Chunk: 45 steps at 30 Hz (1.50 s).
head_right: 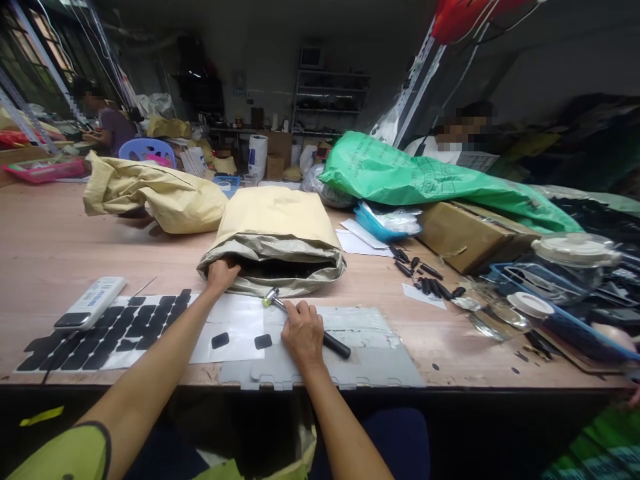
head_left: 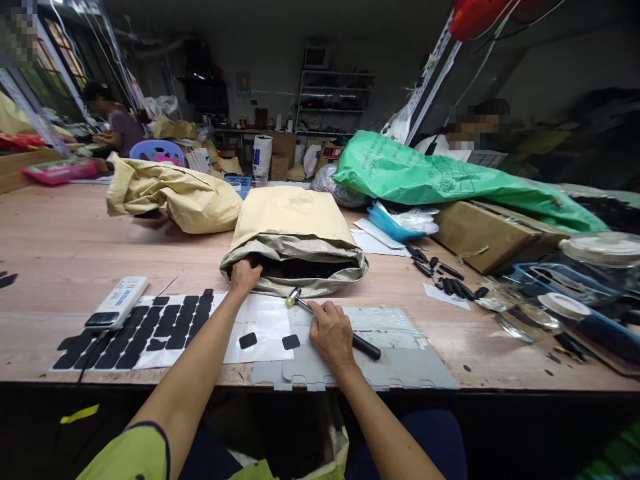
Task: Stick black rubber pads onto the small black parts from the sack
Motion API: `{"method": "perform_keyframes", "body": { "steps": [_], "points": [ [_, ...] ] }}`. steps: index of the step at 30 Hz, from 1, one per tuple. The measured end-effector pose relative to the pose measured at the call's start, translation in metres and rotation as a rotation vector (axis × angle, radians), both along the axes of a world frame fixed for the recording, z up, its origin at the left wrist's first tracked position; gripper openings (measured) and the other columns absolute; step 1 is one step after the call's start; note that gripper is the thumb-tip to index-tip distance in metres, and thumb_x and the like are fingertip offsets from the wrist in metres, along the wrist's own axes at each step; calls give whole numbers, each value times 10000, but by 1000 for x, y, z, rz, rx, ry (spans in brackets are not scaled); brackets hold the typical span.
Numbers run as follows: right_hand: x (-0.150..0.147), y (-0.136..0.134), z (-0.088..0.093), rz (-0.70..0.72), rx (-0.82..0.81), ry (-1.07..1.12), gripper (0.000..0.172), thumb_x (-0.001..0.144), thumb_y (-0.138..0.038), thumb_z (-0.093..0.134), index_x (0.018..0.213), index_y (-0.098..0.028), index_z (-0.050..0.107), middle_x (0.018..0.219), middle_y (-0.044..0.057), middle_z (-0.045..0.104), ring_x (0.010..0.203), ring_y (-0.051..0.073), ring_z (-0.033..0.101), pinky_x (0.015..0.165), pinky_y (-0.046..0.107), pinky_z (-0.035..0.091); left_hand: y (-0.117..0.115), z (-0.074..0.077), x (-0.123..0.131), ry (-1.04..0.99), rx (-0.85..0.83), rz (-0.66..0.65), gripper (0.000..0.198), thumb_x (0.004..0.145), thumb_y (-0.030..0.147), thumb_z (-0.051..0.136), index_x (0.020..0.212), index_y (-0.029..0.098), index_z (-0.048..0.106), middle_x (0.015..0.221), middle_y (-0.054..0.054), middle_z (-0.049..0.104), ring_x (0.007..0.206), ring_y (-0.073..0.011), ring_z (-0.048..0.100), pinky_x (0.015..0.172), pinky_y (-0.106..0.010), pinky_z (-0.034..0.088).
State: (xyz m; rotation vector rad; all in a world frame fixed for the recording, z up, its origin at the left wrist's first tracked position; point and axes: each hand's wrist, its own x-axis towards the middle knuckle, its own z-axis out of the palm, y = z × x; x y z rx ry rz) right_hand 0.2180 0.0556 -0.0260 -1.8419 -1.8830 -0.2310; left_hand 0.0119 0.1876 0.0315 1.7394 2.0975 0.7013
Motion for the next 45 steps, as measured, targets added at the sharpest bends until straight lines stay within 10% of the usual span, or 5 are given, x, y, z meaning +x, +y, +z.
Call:
{"method": "perform_keyframes", "body": {
  "steps": [4, 10, 45],
  "points": [
    [-1, 0, 1, 5, -2, 10, 384, 832, -100, 506, 1147, -249, 667, 894, 50, 581, 860, 188, 462, 711, 292, 284, -56, -2, -19, -220, 239, -308, 240, 844, 343, 587, 975, 165, 682, 901, -57, 702, 774, -183, 628, 738, -296, 502],
    [-1, -1, 1, 1, -1, 12, 373, 830, -105, 516, 1143, -241, 667, 893, 47, 585, 853, 182, 461, 717, 292, 290, -116, -20, -34, -244, 90, -600, 174, 821, 320, 633, 933, 202, 696, 897, -40, 668, 850, -199, 570, 756, -313, 472],
    [-36, -56, 22, 324, -24, 353, 367, 973, -246, 406, 1251, -262, 644, 893, 30, 654, 806, 130, 606, 683, 210, 462, -109, -46, -26, -137, 22, -506, 133, 782, 332, 725, 885, 254, 757, 825, -7, 592, 873, -202, 524, 725, -301, 389]
  ]
}}
